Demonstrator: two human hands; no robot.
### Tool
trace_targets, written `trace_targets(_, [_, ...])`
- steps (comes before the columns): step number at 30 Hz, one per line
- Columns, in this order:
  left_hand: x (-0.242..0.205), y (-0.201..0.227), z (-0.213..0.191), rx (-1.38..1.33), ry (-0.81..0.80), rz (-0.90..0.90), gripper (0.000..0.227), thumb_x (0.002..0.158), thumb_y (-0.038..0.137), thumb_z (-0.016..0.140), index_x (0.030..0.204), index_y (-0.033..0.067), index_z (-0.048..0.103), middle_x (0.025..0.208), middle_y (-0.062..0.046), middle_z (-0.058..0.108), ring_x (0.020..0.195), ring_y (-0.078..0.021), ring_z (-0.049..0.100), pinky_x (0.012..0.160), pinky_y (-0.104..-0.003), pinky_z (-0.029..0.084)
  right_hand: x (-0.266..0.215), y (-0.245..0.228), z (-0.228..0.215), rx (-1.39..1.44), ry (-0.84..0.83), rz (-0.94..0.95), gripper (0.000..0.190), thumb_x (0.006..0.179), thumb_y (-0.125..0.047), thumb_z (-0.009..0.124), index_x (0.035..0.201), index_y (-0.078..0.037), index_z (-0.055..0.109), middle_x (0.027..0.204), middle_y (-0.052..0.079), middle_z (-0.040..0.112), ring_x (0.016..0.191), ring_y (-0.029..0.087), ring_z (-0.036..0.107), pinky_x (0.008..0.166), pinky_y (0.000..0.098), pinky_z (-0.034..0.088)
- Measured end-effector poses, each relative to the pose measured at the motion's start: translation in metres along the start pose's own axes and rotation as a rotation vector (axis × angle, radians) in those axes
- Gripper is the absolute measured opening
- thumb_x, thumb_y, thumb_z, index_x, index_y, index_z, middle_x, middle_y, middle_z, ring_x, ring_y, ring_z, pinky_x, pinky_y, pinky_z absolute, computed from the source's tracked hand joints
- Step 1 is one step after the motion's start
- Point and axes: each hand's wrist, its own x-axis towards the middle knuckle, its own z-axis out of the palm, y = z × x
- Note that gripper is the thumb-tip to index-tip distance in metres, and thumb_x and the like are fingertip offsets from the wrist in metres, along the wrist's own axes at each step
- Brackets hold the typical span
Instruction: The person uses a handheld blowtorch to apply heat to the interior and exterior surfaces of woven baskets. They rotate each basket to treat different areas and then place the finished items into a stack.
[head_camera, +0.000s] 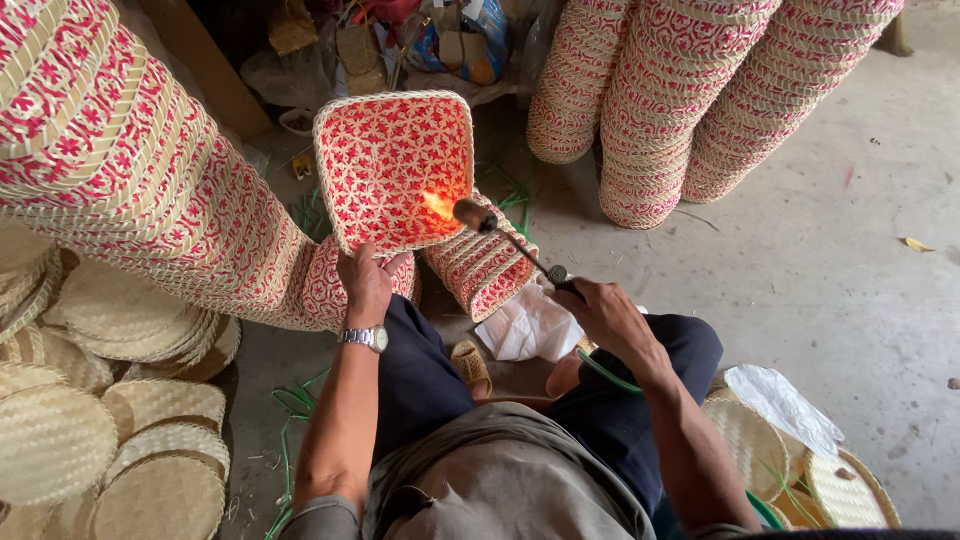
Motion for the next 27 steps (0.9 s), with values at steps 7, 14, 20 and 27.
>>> trace_targets(7, [-0.022, -0.025, 0.011, 0.033, -0.102, -0.036, 0.036, 0.1, 0.005, 0.053, 0.135, -0.0022, 0.051, 0.126, -0.02, 0.067, 0.106, -0.0319, 0.074, 0.083, -0.047, 0.067, 0.032, -0.005, 0.022, -0.007, 0.204, -0.177, 0.037, 0.096, -0.03, 0.072, 0.083, 0.003, 0.061, 0.068, 0.023, 0.063, 0.054, 0.036, 0.06, 0.053, 0.0448, 0.045])
trace_targets(14, [-0.034, -0.057, 0.014, -0.056, -0.142, -0.248, 0.031, 0.099, 0.008, 0.052, 0.128, 0.0015, 0.055, 0.117, -0.018, 0.071, 0.1, -0.0324, 0.074, 0.081, -0.049, 0.066, 0.041, -0.024, 0.042, 0.169, 0.165, -0.383, 0.027, 0.098, -0.025, 0.07, 0.098, 0.002, 0.065, 0.071, 0.021, 0.062, 0.055, 0.036, 0.056, 0.052, 0.0417, 0.045])
trace_targets(20, [-0.033, -0.064, 0.012, -0.115, -0.165, -0.305, 0.028, 0.101, 0.008, 0.051, 0.127, -0.0005, 0.055, 0.116, -0.019, 0.071, 0.101, -0.0319, 0.074, 0.086, -0.052, 0.065, 0.03, -0.029, 0.038, 0.157, 0.18, -0.278, 0.025, 0.097, -0.025, 0.07, 0.104, -0.001, 0.069, 0.069, 0.02, 0.062, 0.052, 0.03, 0.055, 0.051, 0.0394, 0.045])
trace_targets(27, [-0.051, -0.063, 0.013, -0.126, -0.233, -0.323, 0.021, 0.1, 0.006, 0.052, 0.117, -0.0029, 0.063, 0.108, -0.017, 0.073, 0.095, -0.0256, 0.074, 0.09, -0.046, 0.064, 0.025, 0.0, 0.042, 0.139, 0.293, -0.069, 0.032, 0.098, -0.03, 0.071, 0.095, 0.001, 0.066, 0.063, 0.014, 0.062, 0.05, 0.017, 0.055, 0.048, 0.0381, 0.044])
